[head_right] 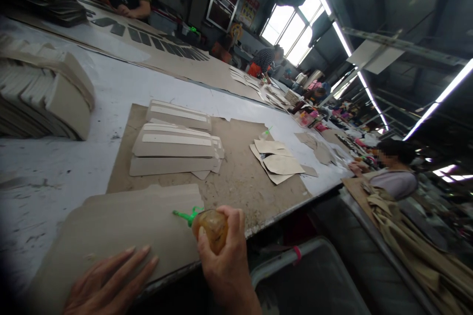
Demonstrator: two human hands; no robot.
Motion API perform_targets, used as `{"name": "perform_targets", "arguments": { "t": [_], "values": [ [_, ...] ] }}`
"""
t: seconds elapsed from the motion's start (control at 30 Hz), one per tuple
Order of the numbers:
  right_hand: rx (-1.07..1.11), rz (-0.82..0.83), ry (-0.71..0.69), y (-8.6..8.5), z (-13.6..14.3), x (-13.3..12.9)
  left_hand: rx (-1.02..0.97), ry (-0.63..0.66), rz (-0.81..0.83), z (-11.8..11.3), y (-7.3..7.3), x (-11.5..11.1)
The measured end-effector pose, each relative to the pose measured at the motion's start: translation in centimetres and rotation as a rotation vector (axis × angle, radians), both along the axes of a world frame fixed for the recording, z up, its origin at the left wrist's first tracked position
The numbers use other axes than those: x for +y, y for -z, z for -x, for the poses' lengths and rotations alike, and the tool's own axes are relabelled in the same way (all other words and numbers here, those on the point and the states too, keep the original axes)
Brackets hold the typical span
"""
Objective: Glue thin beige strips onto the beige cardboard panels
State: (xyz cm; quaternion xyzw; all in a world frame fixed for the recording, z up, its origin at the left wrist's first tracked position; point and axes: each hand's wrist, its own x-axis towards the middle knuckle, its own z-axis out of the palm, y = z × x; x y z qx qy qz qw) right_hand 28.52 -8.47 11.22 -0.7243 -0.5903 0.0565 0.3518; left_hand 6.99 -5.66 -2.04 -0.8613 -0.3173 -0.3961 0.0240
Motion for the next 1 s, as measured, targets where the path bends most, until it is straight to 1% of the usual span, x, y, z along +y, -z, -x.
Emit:
{"name": "perform_targets", "arguments": {
  "t": [0.1,0.17,0.23,0.33,0.43,0.5,0.63,0.77,0.8,0.83,0.87,0.93,0.97,1.0],
  "values": [
    [0.114,0.01,-0.023,0.7,2.3,0.3,0.028,-0.001,0.05,0.0,-0.4,-0.5],
    [0.2,0.028,-0.03,1.1,3.7,0.5,-0.033,-0.009,0.091,-0.2,-0.7,-0.8],
    [0.262,0.043,-0.042,1.3,4.9,0.7,-0.14,-0.035,0.125,-0.7,-0.8,-1.0],
    [0.283,0.054,-0.085,1.3,6.2,1.1,-0.227,-0.066,0.123,-1.2,-0.3,-1.2],
    [0.257,0.061,-0.126,1.3,7.0,1.6,-0.2,-0.057,0.125,-1.5,0.3,-1.4],
    [0.233,0.064,-0.17,1.5,7.4,1.9,-0.176,-0.044,0.146,-1.5,0.5,-1.4],
    [0.243,0.058,-0.209,1.9,8.3,2.4,-0.207,-0.04,0.157,-1.6,0.2,-1.4],
    [0.348,0.095,-0.205,1.8,9.8,2.6,-0.286,-0.049,0.156,-1.8,-0.2,-1.5],
    [0.418,0.118,-0.199,1.7,10.2,2.7,-0.286,-0.048,0.165,-1.8,-0.2,-1.5],
    [0.536,0.145,-0.194,1.5,10.4,2.9,-0.277,-0.045,0.176,-1.8,-0.2,-1.5],
    [0.706,0.166,-0.184,1.4,10.6,3.1,-0.268,-0.045,0.183,-1.7,-0.2,-1.6],
    [1.122,0.187,-0.137,1.0,10.3,3.6,-0.242,-0.051,0.178,-1.7,0.0,-1.6],
    [1.31,0.18,-0.101,0.7,9.8,3.8,-0.232,-0.059,0.168,-1.7,0.0,-1.6],
    [1.455,0.162,-0.06,0.5,9.1,4.0,-0.226,-0.069,0.152,-1.6,-0.1,-1.6]
  ]
}}
